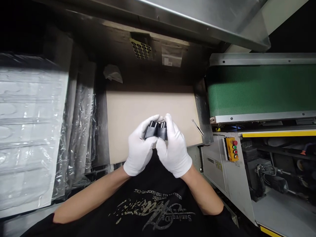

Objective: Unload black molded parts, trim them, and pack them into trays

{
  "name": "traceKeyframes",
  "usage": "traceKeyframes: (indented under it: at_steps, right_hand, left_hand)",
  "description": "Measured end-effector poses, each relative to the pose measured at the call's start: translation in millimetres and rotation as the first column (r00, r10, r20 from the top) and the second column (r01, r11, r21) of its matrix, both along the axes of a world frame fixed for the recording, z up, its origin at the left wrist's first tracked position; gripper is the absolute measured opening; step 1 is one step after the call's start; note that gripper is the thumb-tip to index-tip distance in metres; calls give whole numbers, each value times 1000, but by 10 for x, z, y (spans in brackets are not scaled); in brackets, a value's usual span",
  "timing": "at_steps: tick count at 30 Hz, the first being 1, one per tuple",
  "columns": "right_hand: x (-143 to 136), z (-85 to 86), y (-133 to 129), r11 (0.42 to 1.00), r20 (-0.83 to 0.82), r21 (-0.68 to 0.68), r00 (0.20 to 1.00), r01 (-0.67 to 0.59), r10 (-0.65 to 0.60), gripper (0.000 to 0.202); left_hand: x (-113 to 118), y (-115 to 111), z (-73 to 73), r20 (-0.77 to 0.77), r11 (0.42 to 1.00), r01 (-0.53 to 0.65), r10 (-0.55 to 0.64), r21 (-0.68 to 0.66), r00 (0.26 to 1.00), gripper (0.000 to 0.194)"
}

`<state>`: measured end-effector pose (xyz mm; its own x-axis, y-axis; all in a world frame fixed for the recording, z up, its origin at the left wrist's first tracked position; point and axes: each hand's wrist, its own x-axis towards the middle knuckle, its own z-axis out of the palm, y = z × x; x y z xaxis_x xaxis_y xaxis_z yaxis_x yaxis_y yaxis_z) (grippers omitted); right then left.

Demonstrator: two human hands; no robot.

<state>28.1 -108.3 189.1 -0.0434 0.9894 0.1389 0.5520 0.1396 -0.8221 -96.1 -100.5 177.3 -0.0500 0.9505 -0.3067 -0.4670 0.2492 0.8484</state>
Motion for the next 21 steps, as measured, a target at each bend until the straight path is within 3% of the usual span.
traceKeyframes:
  at_steps: [5,9,13,17,21]
  right_hand:
    - [59,-99,-18,1000,-41,1,999,-24,24,59]
    - [143,-98,-52,998,-112,24,992,60,-57,49]
    - [217,78,-94,982,-184,65,969,176,-161,46]
    - [227,213,-124,987,-237,84,965,136,-113,54]
    - [208,188,-160,989,-260,92,962,113,-86,56]
  left_hand:
    - [-92,65,-79,77,986,166,-167,13,983,64]
    - [-217,39,-59,28,957,284,-286,59,958,57]
    - [-322,-57,32,-109,951,241,-223,192,969,59]
    - [-345,-96,102,-93,955,182,-164,235,982,68]
    - [-320,-104,77,-97,948,166,-145,272,985,67]
